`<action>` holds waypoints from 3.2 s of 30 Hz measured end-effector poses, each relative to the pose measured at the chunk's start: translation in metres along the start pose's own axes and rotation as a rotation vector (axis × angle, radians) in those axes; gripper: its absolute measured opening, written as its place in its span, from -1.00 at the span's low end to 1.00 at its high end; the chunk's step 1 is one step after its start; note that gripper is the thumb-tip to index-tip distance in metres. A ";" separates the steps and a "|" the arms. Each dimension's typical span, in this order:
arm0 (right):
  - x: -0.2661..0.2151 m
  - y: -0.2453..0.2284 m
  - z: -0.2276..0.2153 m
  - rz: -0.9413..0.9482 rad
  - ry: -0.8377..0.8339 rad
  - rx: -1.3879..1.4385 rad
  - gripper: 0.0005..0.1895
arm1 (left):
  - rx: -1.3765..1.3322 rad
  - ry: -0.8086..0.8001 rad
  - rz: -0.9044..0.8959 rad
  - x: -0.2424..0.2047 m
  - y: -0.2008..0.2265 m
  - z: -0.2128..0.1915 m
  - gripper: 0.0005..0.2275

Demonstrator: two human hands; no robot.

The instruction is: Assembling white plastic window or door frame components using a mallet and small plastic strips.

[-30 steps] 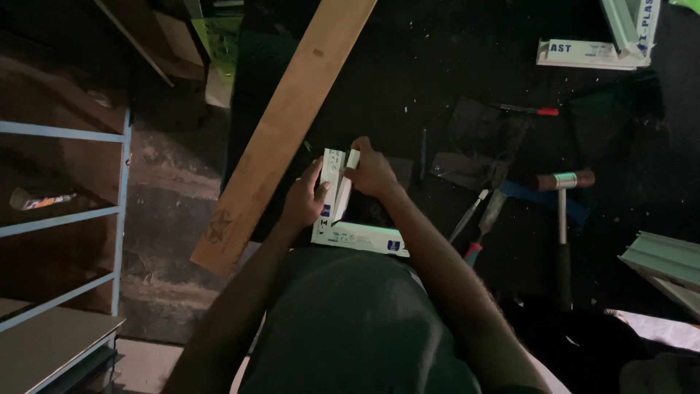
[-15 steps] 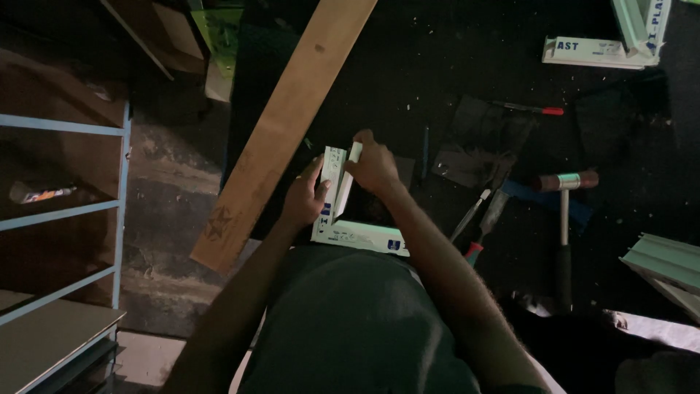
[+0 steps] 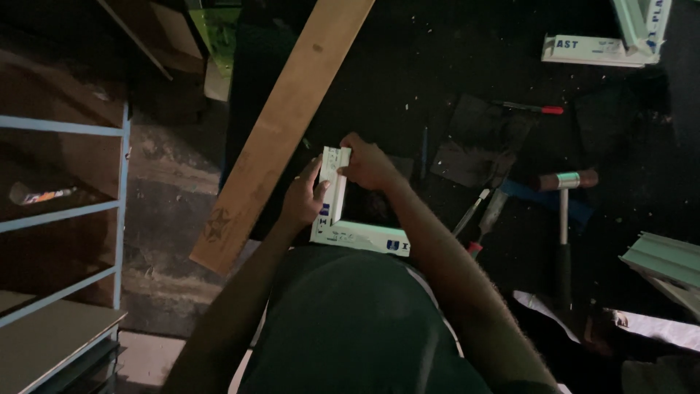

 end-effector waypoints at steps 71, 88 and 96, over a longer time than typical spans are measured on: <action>-0.371 0.251 -0.107 0.664 1.390 -0.702 -0.34 | 0.505 -0.040 0.896 -0.017 0.044 -0.006 -0.45; -0.359 0.217 -0.125 0.294 0.650 0.392 -0.86 | 0.388 -0.198 0.755 -0.034 0.043 0.039 -0.27; -0.289 0.053 -0.045 0.493 0.488 -0.036 -0.72 | 0.340 -0.196 0.792 -0.035 0.073 0.017 -0.31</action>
Point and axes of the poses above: each hand's wrist, its own x-axis towards the middle knuckle, its own z-axis out of the palm, y = z × x, the point moved 8 cm from there along x, towards the middle knuckle, and after that the axes turned 1 degree about -y, right-handed, at the moved point
